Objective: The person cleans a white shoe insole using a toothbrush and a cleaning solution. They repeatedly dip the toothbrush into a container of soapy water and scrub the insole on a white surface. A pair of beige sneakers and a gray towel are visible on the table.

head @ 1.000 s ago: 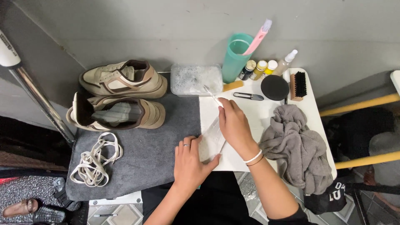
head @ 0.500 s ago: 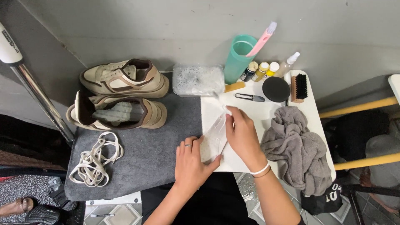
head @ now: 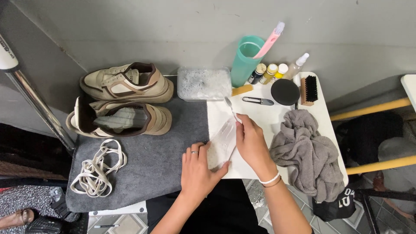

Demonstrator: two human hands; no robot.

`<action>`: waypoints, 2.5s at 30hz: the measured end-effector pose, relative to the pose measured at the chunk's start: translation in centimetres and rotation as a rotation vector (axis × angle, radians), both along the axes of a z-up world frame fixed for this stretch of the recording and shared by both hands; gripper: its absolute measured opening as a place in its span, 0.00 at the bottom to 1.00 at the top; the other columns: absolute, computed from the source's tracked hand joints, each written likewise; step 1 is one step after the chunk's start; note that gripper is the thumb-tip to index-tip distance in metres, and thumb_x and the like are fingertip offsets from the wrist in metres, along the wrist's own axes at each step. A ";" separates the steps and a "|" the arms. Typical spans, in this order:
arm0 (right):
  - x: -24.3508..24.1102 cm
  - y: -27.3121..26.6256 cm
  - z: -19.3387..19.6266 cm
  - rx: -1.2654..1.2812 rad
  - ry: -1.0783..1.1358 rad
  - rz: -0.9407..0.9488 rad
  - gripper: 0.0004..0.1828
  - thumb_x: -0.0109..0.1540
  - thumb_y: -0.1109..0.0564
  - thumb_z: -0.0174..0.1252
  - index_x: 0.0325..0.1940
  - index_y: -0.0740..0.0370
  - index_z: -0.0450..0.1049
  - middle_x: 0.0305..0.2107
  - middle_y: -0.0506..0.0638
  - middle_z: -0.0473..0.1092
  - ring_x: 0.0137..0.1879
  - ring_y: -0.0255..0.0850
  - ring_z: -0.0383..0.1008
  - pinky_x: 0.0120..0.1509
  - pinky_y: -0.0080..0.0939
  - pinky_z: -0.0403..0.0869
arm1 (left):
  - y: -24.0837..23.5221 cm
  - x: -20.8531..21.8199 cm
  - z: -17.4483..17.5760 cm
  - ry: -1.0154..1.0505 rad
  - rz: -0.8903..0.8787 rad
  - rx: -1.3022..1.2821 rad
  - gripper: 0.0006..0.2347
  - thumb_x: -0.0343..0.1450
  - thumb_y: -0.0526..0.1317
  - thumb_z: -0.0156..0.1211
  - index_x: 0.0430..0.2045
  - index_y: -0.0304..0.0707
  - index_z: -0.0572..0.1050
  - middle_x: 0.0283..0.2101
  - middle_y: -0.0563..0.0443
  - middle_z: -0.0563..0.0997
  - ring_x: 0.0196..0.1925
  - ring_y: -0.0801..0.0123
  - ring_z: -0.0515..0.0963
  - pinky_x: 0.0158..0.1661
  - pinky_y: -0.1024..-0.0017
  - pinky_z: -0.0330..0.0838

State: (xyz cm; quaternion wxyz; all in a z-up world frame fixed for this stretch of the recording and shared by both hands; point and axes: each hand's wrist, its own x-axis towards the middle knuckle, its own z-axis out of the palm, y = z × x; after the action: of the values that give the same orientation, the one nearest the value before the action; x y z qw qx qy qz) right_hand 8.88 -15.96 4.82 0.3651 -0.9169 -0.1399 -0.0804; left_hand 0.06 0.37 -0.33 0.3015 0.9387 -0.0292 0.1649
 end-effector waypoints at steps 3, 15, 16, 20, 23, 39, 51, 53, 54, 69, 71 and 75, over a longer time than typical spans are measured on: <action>-0.2 -0.5 0.9 0.023 0.116 -0.061 0.12 0.69 0.58 0.48 0.55 0.62 0.71 0.20 0.52 0.65 0.27 0.44 0.65 0.37 0.45 0.66 | 0.0 0.0 0.0 -0.018 0.004 -0.002 0.31 0.63 0.60 0.70 0.49 0.33 0.73 0.47 0.45 0.74 0.47 0.52 0.74 0.43 0.59 0.68; 2.5 0.8 -0.6 0.077 0.078 -0.005 0.14 0.72 0.59 0.41 0.56 0.64 0.70 0.21 0.54 0.69 0.22 0.44 0.64 0.33 0.44 0.64 | 0.1 -0.1 0.1 -0.012 -0.005 0.007 0.31 0.63 0.59 0.71 0.49 0.33 0.73 0.46 0.45 0.73 0.46 0.54 0.74 0.43 0.60 0.68; 2.4 0.8 -0.9 0.077 0.080 -0.006 0.14 0.72 0.59 0.41 0.56 0.64 0.70 0.21 0.54 0.69 0.22 0.44 0.64 0.33 0.44 0.64 | 0.1 -0.1 0.1 -0.010 -0.007 0.007 0.31 0.63 0.59 0.71 0.49 0.33 0.73 0.46 0.45 0.73 0.46 0.54 0.74 0.43 0.60 0.68; 1.7 0.7 -1.0 -0.013 0.020 -0.002 0.10 0.72 0.60 0.42 0.51 0.66 0.66 0.28 0.60 0.71 0.33 0.55 0.74 0.38 0.50 0.68 | 0.1 0.0 0.0 -0.022 0.001 0.005 0.31 0.62 0.60 0.71 0.49 0.33 0.74 0.46 0.44 0.74 0.46 0.53 0.74 0.42 0.60 0.68; 0.6 0.1 -0.4 -0.058 0.082 -0.042 0.09 0.72 0.59 0.43 0.50 0.67 0.66 0.27 0.62 0.71 0.33 0.57 0.74 0.38 0.53 0.68 | 0.1 0.0 0.1 -0.031 0.001 0.005 0.31 0.63 0.60 0.70 0.49 0.32 0.74 0.46 0.44 0.74 0.46 0.53 0.74 0.42 0.60 0.68; 9.0 3.9 4.7 -0.598 -0.235 0.093 0.11 0.63 0.69 0.49 0.27 0.60 0.65 0.22 0.54 0.59 0.18 0.62 0.60 0.20 0.56 0.60 | 0.1 0.0 -0.2 -0.023 -0.010 -0.008 0.31 0.64 0.60 0.69 0.51 0.32 0.73 0.47 0.45 0.73 0.46 0.53 0.74 0.43 0.59 0.68; 10.6 2.1 5.1 -0.163 0.062 0.223 0.16 0.70 0.57 0.46 0.43 0.62 0.80 0.23 0.54 0.77 0.28 0.53 0.72 0.47 0.44 0.66 | 0.2 -0.1 -0.1 -0.028 -0.022 -0.005 0.30 0.65 0.60 0.67 0.50 0.32 0.73 0.46 0.44 0.74 0.45 0.52 0.74 0.42 0.59 0.68; 9.4 1.1 5.6 -0.104 0.139 0.182 0.15 0.70 0.56 0.49 0.46 0.62 0.81 0.23 0.51 0.76 0.30 0.44 0.72 0.44 0.41 0.67 | 0.2 -0.1 0.1 -0.031 -0.019 -0.009 0.30 0.65 0.60 0.67 0.49 0.32 0.73 0.46 0.44 0.74 0.45 0.52 0.74 0.42 0.59 0.68; 8.9 0.6 5.9 -0.045 0.211 0.141 0.15 0.70 0.55 0.51 0.50 0.61 0.82 0.24 0.48 0.75 0.32 0.35 0.71 0.42 0.39 0.67 | 0.2 0.0 0.1 -0.038 -0.016 -0.011 0.29 0.65 0.60 0.66 0.49 0.33 0.73 0.46 0.45 0.73 0.45 0.52 0.74 0.42 0.59 0.67; -2.3 -6.6 1.7 -0.345 0.152 -0.036 0.18 0.67 0.53 0.53 0.61 0.51 0.76 0.32 0.50 0.77 0.29 0.49 0.75 0.41 0.48 0.73 | 0.5 -0.5 0.7 -0.014 -0.023 -0.020 0.30 0.66 0.59 0.66 0.49 0.29 0.72 0.44 0.40 0.71 0.43 0.46 0.71 0.42 0.53 0.66; -2.8 -6.8 0.8 -0.303 0.177 -0.017 0.18 0.66 0.54 0.54 0.59 0.50 0.78 0.33 0.48 0.78 0.31 0.46 0.75 0.43 0.46 0.72 | 0.5 -0.5 0.6 -0.035 -0.010 -0.019 0.30 0.65 0.59 0.67 0.48 0.29 0.72 0.44 0.41 0.70 0.43 0.47 0.70 0.42 0.54 0.66; -3.5 -7.2 -0.6 -0.325 0.132 -0.071 0.14 0.66 0.54 0.55 0.53 0.51 0.81 0.36 0.44 0.77 0.34 0.44 0.79 0.39 0.48 0.74 | 0.4 -0.8 0.6 -0.026 -0.025 -0.052 0.30 0.65 0.59 0.66 0.49 0.28 0.72 0.45 0.41 0.70 0.44 0.48 0.70 0.42 0.56 0.66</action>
State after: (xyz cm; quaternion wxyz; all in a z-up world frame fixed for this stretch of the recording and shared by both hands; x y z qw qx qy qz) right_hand 5.40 -23.18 4.19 0.2176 -0.9714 -0.0944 -0.0093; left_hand -0.74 0.81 0.22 0.3271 0.9279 -0.0404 0.1742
